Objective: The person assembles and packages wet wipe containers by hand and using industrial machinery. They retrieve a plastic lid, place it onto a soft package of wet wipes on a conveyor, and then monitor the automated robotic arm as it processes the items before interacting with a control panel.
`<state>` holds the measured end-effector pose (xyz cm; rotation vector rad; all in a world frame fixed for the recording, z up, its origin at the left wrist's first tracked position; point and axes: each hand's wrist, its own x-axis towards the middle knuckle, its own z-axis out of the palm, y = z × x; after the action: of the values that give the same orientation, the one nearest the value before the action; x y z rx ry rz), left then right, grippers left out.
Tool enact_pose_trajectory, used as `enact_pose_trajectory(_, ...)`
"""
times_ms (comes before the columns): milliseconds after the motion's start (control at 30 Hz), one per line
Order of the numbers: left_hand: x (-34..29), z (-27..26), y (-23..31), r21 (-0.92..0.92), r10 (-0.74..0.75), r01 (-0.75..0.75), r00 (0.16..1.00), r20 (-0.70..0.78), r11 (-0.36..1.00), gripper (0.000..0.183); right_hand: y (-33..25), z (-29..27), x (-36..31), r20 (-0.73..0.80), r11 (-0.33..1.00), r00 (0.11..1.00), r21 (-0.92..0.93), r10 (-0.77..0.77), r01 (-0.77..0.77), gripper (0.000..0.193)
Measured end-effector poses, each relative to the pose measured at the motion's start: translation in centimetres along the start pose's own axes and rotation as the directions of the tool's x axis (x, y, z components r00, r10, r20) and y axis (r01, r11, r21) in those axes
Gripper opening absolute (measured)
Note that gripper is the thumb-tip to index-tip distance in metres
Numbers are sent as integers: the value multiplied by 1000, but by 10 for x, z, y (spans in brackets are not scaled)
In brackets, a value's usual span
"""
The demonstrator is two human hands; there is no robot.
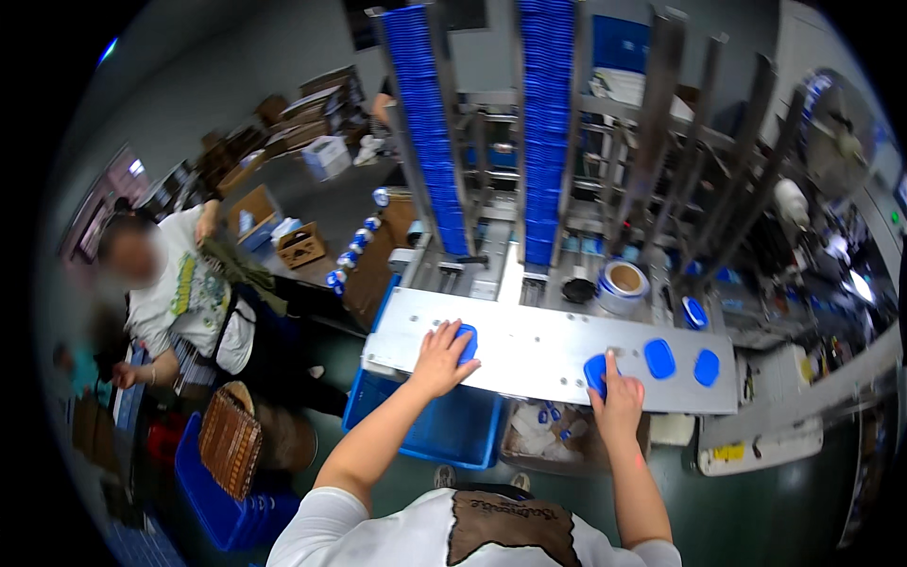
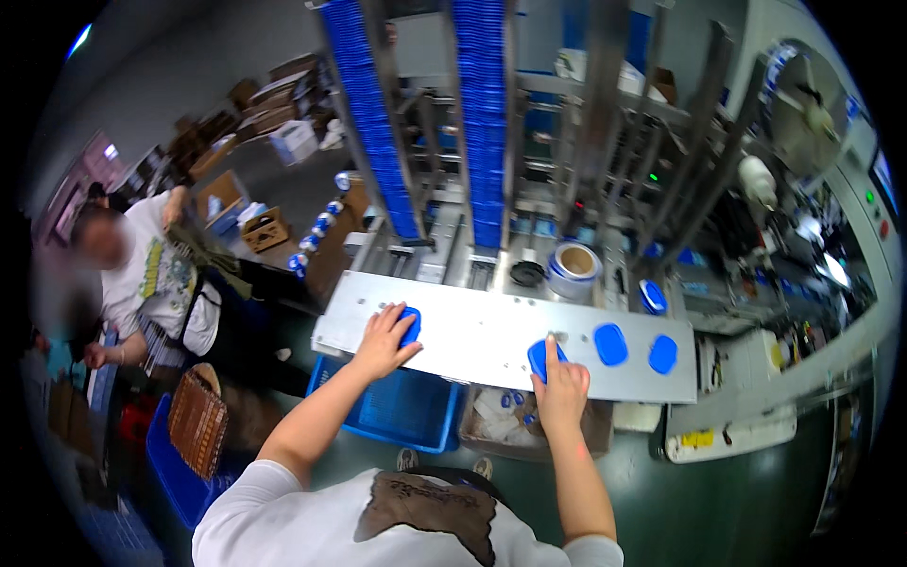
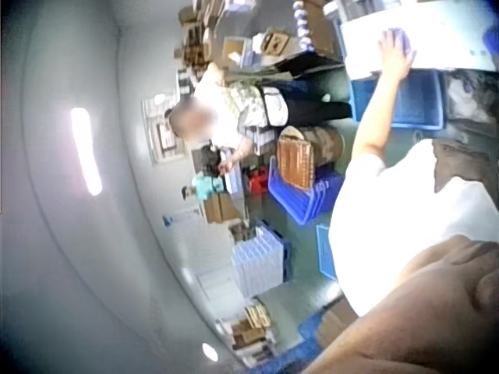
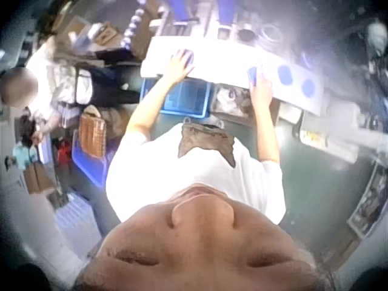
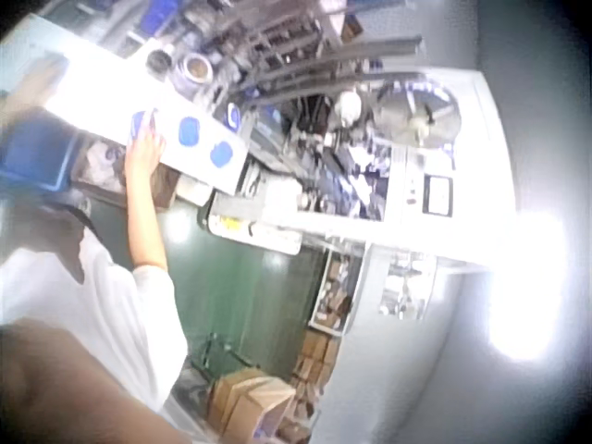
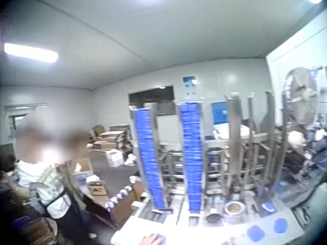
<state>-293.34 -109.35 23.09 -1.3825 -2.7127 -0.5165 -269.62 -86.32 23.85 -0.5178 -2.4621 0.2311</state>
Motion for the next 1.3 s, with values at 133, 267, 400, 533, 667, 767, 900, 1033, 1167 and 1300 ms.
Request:
enact_pose_trajectory(133,7,4,-24,-80,73,-87,984,-159,993,46,-24,7,5,-30,993,993,12,-114,115,67)
enact_pose_trajectory(267,9,8,-37,-186,85,-130,969,-232,974,47,-38,24,11,-172,993,978,-35,-120,116,65)
enact_pose_trajectory(400,2,-2,-25,-233,188,-291,905,-382,928,56,-75,22,29,-229,925,919,285,322,-253,65)
enact_pose_trajectory(533,-28,-1,18,-952,8,-23,1000,-21,307,67,-157,25,36,-288,896,942,442,171,-28,64)
enact_pose_trajectory(667,-37,-47,21,-662,110,485,845,524,-571,55,-218,40,27,-303,935,949,305,-83,180,60)
enact_pose_trajectory(767,-40,-52,1,-678,133,394,905,405,-621,51,-253,38,32,-169,868,985,487,-13,95,62)
enact_pose_trajectory(900,-36,-63,-15,-642,239,395,917,319,-658,57,-248,19,34,-111,826,987,563,112,-30,59)
enact_pose_trajectory(1033,-39,-105,-16,-534,430,539,842,325,-651,68,-245,-16,56,-277,841,951,540,137,36,39)
enact_pose_trajectory(1167,-42,-109,-3,-548,504,580,809,302,-603,72,-250,-41,64,-163,834,986,539,-37,120,26)
enact_pose_trajectory(1300,-42,-103,13,-542,470,612,791,393,-577,67,-253,-39,67,-84,848,990,511,-110,138,23)
